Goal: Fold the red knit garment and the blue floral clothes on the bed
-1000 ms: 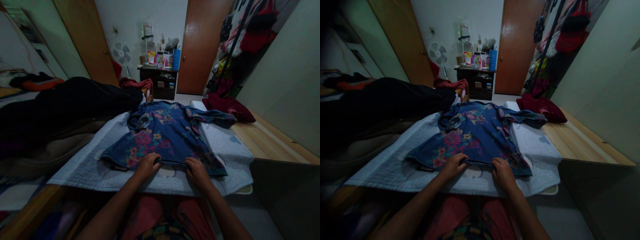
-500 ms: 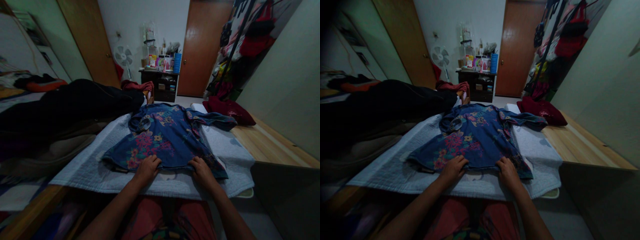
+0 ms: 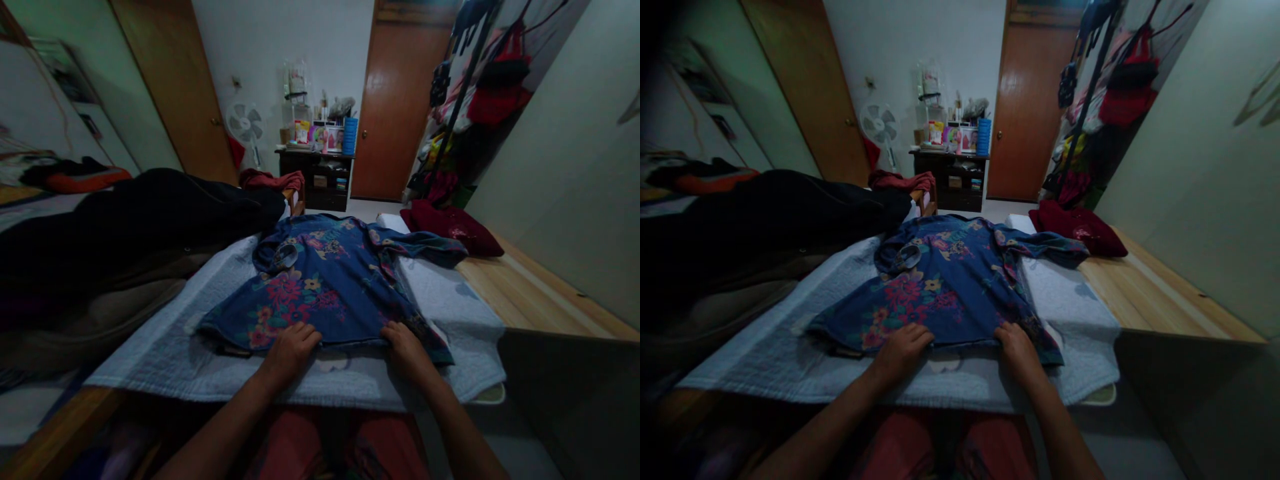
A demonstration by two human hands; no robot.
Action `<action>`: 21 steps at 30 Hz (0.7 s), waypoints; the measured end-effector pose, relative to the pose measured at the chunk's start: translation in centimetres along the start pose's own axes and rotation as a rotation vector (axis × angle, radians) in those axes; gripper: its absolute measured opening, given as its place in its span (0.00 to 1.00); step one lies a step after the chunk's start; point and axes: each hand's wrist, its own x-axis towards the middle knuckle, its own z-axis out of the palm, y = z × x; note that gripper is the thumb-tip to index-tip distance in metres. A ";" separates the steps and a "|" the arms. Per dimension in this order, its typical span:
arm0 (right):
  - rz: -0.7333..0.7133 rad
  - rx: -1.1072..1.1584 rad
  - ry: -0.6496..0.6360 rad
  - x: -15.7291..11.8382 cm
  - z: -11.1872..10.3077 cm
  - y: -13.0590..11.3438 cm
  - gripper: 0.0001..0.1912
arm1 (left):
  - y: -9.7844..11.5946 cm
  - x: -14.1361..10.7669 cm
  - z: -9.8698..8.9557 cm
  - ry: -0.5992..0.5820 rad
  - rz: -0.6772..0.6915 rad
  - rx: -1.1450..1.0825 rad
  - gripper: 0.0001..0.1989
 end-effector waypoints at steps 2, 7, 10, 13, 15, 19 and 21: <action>0.000 -0.004 0.002 0.1 -0.7 0.1 0.19 | 0.1 0.1 -0.8 0.025 0.000 0.002 0.08; 0.001 0.004 -0.018 0.2 -1.9 0.4 0.21 | 0.7 0.0 -2.6 0.044 0.034 0.043 0.07; -0.003 0.025 -0.021 0.1 -1.4 0.6 0.20 | 0.9 -0.3 -2.3 0.005 0.046 0.072 0.06; -0.011 0.041 -0.038 -0.2 -0.6 0.8 0.19 | 1.1 -0.6 -0.9 -0.038 0.052 0.082 0.05; -0.015 0.041 -0.037 -0.3 -0.3 0.9 0.19 | 1.1 -0.9 0.0 -0.025 0.040 0.089 0.06; -0.012 0.067 -0.024 -0.3 0.1 1.0 0.20 | 1.1 -1.4 1.0 0.073 0.022 0.103 0.08; -0.007 0.092 -0.031 -0.2 0.2 1.1 0.20 | 1.0 -1.5 1.2 0.141 0.032 0.106 0.09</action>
